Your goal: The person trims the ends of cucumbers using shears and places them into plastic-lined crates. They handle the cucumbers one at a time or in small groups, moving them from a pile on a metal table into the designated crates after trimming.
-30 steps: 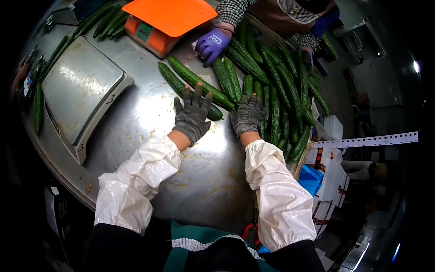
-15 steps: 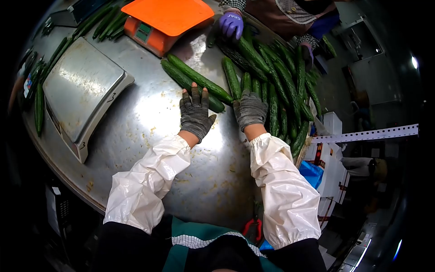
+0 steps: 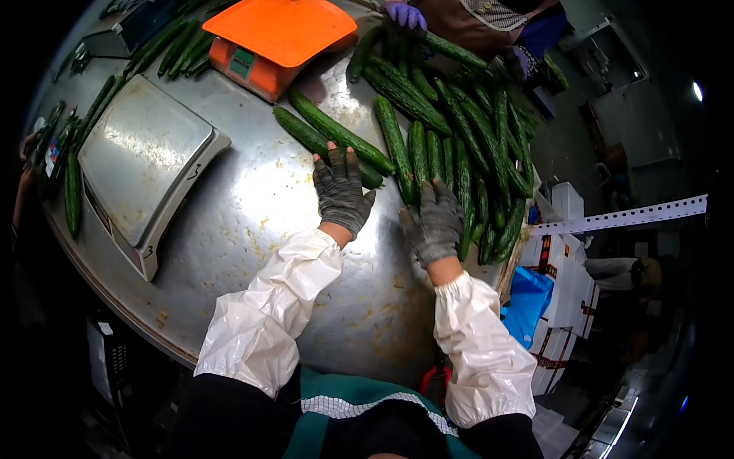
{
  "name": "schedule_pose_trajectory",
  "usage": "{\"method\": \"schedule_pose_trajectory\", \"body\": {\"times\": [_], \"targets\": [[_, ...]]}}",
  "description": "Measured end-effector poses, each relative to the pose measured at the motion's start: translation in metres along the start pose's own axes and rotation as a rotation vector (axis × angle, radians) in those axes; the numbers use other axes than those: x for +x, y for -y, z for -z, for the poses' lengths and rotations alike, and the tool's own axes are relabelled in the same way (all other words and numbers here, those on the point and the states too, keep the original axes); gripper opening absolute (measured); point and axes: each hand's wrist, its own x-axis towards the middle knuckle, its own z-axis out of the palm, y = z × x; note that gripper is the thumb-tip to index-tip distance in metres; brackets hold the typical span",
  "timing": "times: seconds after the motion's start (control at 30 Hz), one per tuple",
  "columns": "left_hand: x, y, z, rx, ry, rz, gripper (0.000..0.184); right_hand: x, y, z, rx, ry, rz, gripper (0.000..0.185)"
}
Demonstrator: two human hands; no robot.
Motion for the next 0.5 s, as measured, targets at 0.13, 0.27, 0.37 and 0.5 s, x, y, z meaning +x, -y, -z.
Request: {"method": "schedule_pose_trajectory", "body": {"times": [0.13,0.27,0.37,0.5], "targets": [[-0.019,-0.003,0.007,-0.013,0.056,0.02,0.097,-0.073,-0.029,0.015,0.161,-0.302,0.061,0.052],[-0.061,-0.015,0.018,0.021,0.135,-0.057,0.098,-0.166,-0.065,0.02,0.152,-0.391,-0.067,0.044],[-0.102,-0.033,0.026,-0.085,0.264,-0.248,0.092,-0.243,-0.088,0.014,0.07,-0.444,-0.189,0.041],[-0.167,-0.058,0.058,-0.344,0.418,-0.764,0.057,-0.349,-0.069,0.046,0.052,-0.449,-0.452,0.035]]}}
